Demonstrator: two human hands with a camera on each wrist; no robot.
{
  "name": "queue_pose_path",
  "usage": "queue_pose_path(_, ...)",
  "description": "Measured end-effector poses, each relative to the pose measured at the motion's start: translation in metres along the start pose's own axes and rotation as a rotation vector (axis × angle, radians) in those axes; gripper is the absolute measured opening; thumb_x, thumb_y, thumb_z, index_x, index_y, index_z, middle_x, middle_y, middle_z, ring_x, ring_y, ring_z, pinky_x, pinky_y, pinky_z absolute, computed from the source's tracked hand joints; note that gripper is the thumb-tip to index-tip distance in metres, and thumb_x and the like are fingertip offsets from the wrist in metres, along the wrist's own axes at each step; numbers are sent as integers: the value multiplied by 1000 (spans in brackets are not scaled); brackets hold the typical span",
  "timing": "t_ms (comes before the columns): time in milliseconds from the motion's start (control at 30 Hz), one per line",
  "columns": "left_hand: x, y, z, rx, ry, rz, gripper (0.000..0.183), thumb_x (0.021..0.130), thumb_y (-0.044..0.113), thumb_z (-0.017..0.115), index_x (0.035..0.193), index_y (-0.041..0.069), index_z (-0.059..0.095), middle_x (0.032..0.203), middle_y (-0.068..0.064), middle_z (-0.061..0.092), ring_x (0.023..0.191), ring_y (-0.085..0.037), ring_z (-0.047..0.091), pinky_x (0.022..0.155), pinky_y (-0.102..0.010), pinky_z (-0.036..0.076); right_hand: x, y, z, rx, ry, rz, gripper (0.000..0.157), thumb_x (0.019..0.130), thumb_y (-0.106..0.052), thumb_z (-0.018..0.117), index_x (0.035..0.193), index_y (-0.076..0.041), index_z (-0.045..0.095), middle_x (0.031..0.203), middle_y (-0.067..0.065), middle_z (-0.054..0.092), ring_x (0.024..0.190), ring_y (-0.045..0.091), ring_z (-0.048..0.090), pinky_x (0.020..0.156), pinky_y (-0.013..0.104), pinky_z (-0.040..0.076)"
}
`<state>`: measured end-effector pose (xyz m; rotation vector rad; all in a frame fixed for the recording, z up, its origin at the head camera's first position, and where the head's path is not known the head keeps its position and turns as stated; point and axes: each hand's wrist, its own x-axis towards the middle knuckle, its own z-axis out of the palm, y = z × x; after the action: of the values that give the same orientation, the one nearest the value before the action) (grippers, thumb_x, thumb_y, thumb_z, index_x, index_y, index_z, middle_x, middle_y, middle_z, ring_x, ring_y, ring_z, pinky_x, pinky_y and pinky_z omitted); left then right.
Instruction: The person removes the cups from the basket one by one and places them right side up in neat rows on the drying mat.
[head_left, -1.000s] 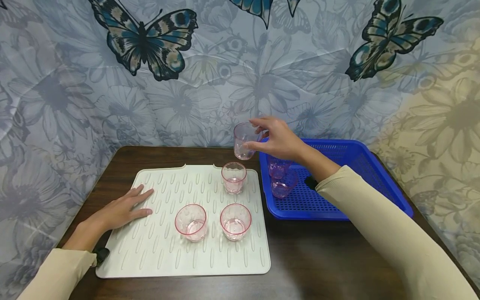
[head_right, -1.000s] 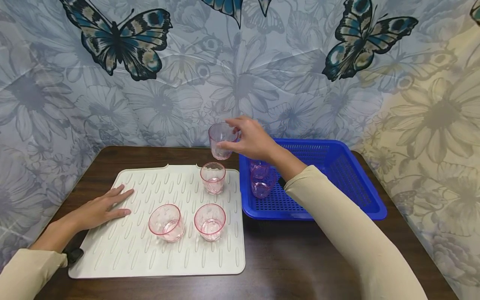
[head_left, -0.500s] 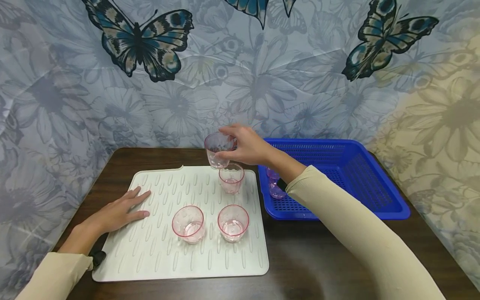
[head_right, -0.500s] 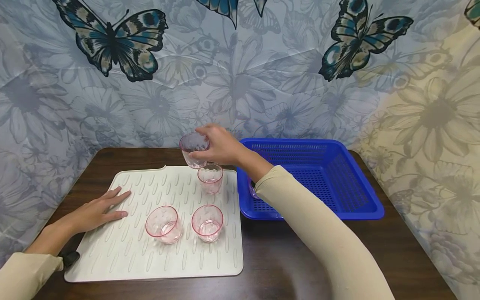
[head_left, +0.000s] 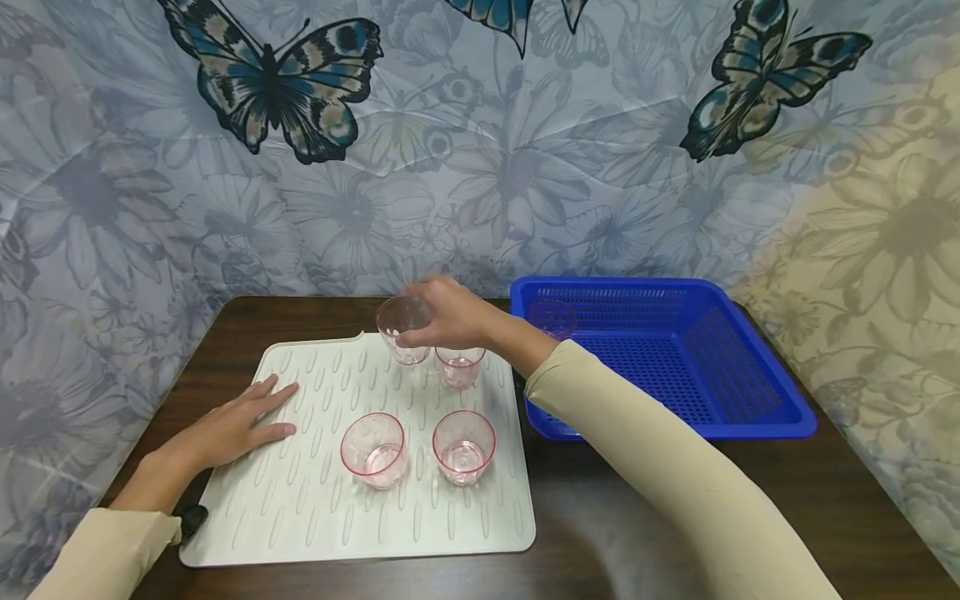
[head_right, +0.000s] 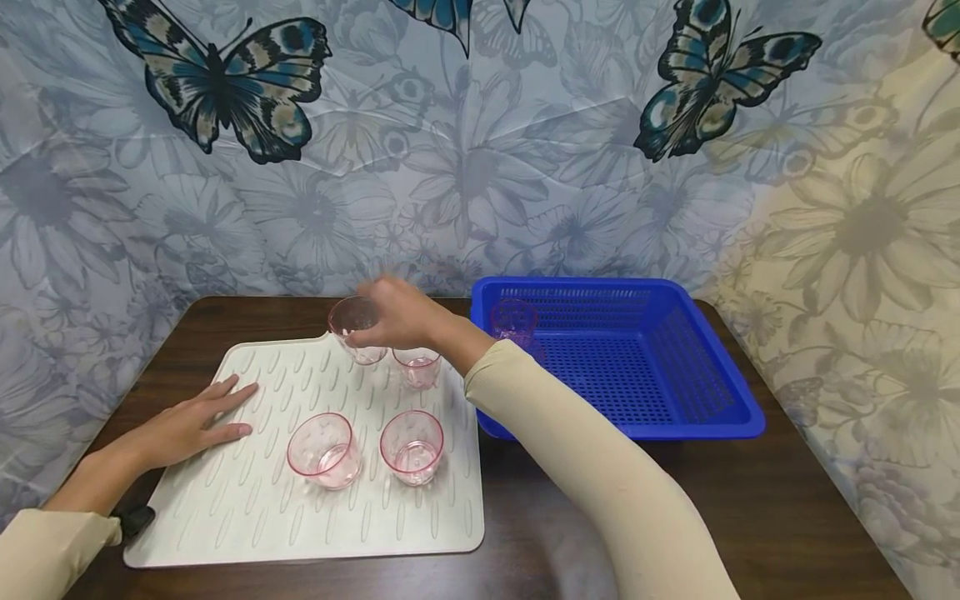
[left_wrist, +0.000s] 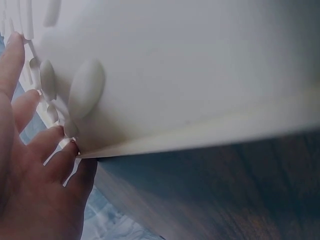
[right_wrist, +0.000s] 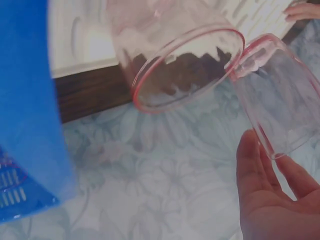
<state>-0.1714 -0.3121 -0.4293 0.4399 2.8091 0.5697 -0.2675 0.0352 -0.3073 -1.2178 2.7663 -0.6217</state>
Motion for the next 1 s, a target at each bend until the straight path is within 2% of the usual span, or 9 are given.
queue_pose_path(300, 1, -1, 0, 0, 5, 3, 80, 93, 55, 61, 153, 7, 39, 157, -34, 22, 140, -58, 21, 98, -77, 27, 8, -6, 15, -8, -121, 58, 74, 86, -38, 77, 144, 0, 50, 129, 12, 61, 116, 23, 56, 95, 38, 48)
queue_pose_path(500, 4, -1, -1, 4, 8, 18, 79, 94, 55, 61, 153, 8, 39, 157, -33, 23, 141, -57, 21, 100, -75, 28, 12, -6, 24, -38, -171, 66, 70, 87, -37, 77, 142, -3, 53, 128, 12, 61, 115, 24, 57, 95, 38, 48)
queue_pose_path(767, 4, -1, -1, 10, -1, 8, 80, 93, 57, 60, 153, 8, 39, 157, -33, 23, 141, -56, 22, 100, -74, 29, 17, -7, 33, -31, -236, 117, 77, 89, -37, 75, 149, -2, 44, 142, 14, 53, 131, 28, 49, 105, 39, 43)
queue_pose_path(1000, 2, -3, -1, 4, 1, 3, 79, 94, 56, 60, 153, 9, 39, 157, -33, 22, 141, -57, 21, 99, -75, 29, 23, -8, 43, -38, -262, 141, 76, 89, -37, 76, 149, -3, 44, 146, 14, 50, 135, 29, 46, 108, 38, 41)
